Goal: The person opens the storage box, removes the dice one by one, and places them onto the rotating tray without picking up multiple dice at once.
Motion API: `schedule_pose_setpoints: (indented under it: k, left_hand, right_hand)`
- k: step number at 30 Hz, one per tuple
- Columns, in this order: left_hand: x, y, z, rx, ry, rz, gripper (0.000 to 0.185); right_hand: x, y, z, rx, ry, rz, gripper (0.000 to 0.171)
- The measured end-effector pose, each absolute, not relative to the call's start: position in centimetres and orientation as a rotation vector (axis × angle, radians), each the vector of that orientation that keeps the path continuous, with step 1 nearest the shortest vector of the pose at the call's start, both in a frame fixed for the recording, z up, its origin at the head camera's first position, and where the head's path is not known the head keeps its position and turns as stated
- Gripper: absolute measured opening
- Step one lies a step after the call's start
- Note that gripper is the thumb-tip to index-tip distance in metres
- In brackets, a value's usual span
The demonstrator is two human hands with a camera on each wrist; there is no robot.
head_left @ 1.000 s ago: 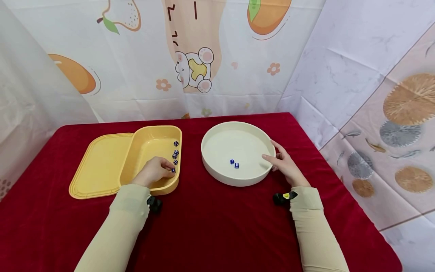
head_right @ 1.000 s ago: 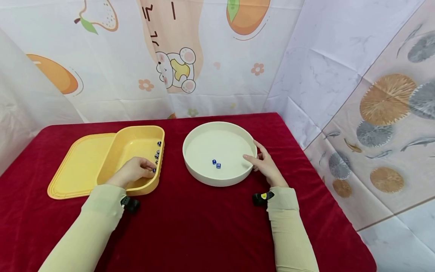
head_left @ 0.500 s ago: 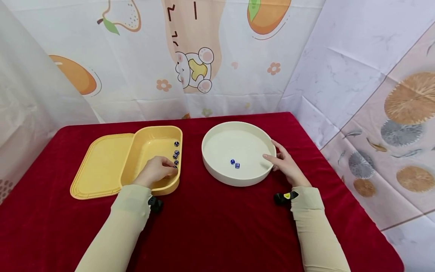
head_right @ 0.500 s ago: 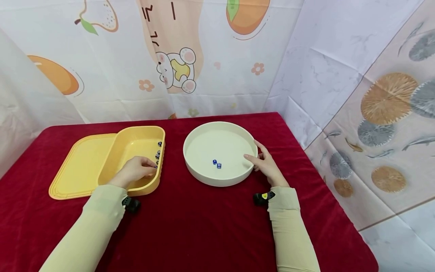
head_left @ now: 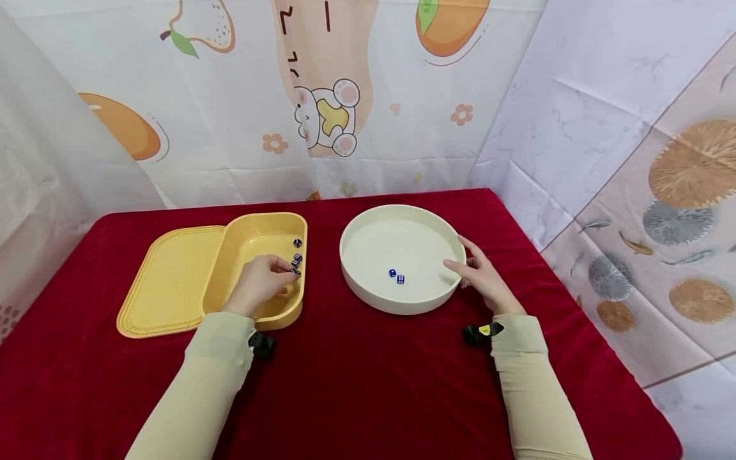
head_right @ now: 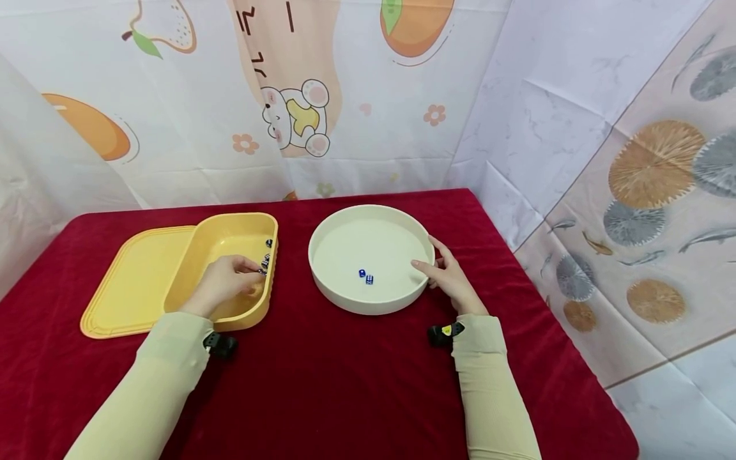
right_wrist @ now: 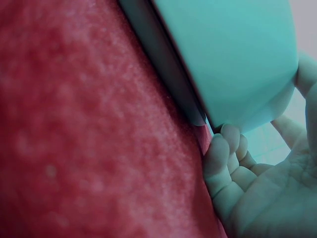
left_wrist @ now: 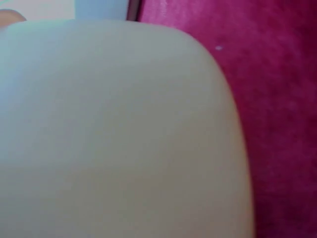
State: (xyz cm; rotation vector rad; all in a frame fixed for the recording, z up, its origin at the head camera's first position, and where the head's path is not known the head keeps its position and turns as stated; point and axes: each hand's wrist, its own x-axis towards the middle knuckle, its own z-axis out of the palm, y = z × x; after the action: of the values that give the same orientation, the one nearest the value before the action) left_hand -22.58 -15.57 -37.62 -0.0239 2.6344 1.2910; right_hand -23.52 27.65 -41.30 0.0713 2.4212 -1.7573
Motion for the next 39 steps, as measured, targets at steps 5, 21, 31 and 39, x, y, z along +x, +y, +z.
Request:
schedule_pose_setpoints:
  k: [5,21,31,39]
  left_hand:
    - [-22.6,-15.4,-36.3,-0.005,2.664,1.314,0.031]
    - [-21.9,-12.2,-33.1,0.083,2.752,1.406,0.029]
    - [-21.4,-9.2,-32.4,0.184,2.784,1.414,0.023]
    - [-21.7,-6.9,-32.3,0.252,2.781,1.365,0.02]
  right_hand:
    - [-23.6,27.7,-41.3,0.067,2.418,-1.758,0.081]
    - [-23.5,27.8,-40.9,0.046,2.41,-1.754,0.081]
    - [-23.4,27.8,-41.2,0.032,2.397,-1.768,0.081]
    - [-23.6,27.8,-41.4,0.026,2.4,-1.769,0.082]
